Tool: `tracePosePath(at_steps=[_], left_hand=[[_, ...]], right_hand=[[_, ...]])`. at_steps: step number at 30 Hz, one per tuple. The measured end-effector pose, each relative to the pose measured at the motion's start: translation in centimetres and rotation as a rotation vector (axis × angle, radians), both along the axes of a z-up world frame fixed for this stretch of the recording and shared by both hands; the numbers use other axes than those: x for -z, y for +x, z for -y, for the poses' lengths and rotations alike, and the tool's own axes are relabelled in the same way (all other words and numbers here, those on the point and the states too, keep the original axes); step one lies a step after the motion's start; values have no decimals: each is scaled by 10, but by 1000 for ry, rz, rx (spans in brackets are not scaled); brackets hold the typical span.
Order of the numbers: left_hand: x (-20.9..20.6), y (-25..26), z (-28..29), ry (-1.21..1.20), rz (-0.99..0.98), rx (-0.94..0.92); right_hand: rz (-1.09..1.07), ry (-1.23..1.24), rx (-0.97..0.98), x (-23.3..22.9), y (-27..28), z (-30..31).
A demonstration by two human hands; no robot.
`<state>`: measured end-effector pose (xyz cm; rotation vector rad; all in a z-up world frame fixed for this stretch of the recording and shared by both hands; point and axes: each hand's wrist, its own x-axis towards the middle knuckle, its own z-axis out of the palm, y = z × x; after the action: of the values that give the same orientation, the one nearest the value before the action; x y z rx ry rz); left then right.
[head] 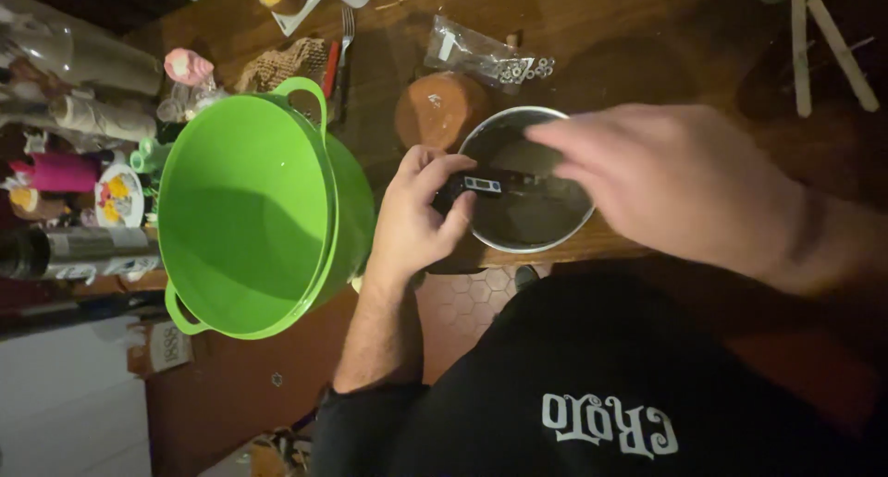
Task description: Stirring melted wax in a metal pitcher and checking its temperature with a digital thermometer
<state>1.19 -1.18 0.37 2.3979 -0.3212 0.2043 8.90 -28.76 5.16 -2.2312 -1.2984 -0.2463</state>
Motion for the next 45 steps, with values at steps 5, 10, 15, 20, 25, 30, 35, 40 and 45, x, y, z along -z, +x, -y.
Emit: tracePosePath(at_steps=[5,10,15,20,25,30,35,40,45], left_hand=[[7,8,-6,-99,-54,42],[17,13,-20,-214,-80,186],[24,12,-22,-249,-48,217],[26,15,-24,-255,-38,226],[33,19,-27,-167,-8,212],[34,23,-26,-171,-95,174],[35,24,-25,-122,-117,178],[28,31,-22,-218,-105,264],[34,36,-14,-295,-165,214]], right_hand=[[-103,154,46,43,-11,81],[-715,-272,437,119,-40,150],[-762,-275,492,193,-54,176],[-398,-25,383,224,-57,177],[-590,165,435,188,-63,141],[-366,127,498,219,-63,148],[-336,59,573,212,-64,137],[-426,91,681,227,-65,147],[-397,389,585,204,-55,126]])
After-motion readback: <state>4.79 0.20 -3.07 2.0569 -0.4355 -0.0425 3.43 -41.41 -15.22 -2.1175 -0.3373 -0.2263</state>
